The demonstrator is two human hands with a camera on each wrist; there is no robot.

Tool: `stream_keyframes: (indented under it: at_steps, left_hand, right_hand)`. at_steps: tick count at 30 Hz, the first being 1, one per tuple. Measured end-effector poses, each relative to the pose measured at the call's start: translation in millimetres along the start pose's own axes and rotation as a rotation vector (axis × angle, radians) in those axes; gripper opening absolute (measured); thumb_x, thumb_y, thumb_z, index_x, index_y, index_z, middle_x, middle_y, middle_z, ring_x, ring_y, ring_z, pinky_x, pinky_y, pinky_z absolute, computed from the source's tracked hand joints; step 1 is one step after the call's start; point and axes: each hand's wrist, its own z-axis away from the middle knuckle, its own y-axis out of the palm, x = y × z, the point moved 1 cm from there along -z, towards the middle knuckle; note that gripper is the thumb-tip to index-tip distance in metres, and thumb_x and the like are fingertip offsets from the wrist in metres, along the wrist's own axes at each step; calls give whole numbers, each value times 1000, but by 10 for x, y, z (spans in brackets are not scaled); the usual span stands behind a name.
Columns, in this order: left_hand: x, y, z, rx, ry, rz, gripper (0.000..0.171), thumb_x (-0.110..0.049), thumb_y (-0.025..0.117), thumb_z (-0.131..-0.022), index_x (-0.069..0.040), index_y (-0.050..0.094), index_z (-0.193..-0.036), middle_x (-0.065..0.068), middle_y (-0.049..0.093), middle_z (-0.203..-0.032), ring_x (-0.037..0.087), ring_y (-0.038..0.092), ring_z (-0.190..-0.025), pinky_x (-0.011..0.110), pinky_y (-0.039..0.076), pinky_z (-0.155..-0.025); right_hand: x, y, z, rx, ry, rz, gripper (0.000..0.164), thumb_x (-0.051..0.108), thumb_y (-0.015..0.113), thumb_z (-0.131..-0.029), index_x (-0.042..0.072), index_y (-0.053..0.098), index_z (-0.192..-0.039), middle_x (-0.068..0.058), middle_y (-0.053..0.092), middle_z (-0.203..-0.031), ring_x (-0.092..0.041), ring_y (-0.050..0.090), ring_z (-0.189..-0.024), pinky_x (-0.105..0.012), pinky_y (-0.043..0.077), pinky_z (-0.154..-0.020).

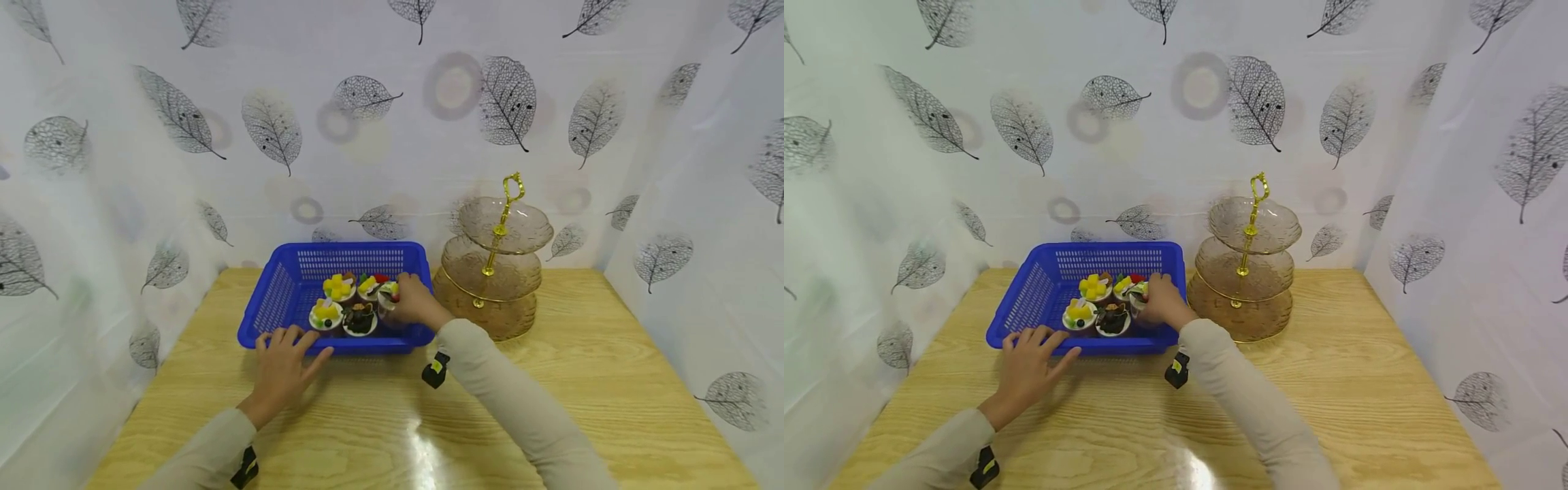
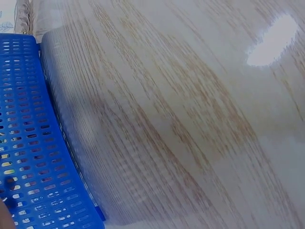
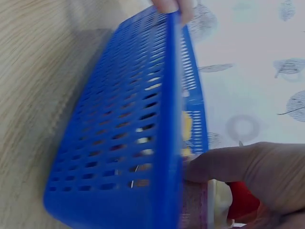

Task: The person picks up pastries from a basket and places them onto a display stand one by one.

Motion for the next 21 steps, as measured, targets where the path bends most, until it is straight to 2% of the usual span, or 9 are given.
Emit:
stream_keyframes:
  at_steps: [5, 9, 16, 21]
  left_hand:
    - [-10, 3, 14, 14, -9, -2, 41, -54, 62, -85, -18, 70, -103, 8, 61, -92, 34, 54, -91, 61, 30, -87]
    - [-20, -2, 17, 17, -13, 1, 41, -55, 62, -85, -18, 70, -102, 8, 61, -92, 33, 54, -91, 61, 29, -87]
    - [-14, 7, 3, -19, -5, 21, 44, -56, 61, -85, -17, 71, -102, 7, 62, -93, 33, 54, -90, 61, 28, -87]
    - [-12, 22, -4, -36, -22, 44, 44, -56, 63, -84, -16, 72, -99, 7, 62, -93, 32, 53, -89, 61, 27, -88]
  right_hand:
    - [-25, -133, 72, 4, -38, -119, 84, 17, 86, -64, -8, 44, -132, -20, 54, -116, -28, 55, -99, -41, 49, -86]
    - [-50, -268, 174, 6, -30, -224, 84, 16, 84, -68, -7, 40, -137, -20, 56, -120, -28, 56, -106, -40, 49, -89]
    - [-184, -471, 333, -32, -34, -572, 69, 10, 80, -74, 2, 46, -132, -15, 56, -120, -26, 55, -108, -38, 47, -92]
    - [-298, -579, 438, -103, -28, -639, 78, 13, 80, -75, 8, 39, -141, -12, 52, -127, -26, 52, -115, -39, 42, -98]
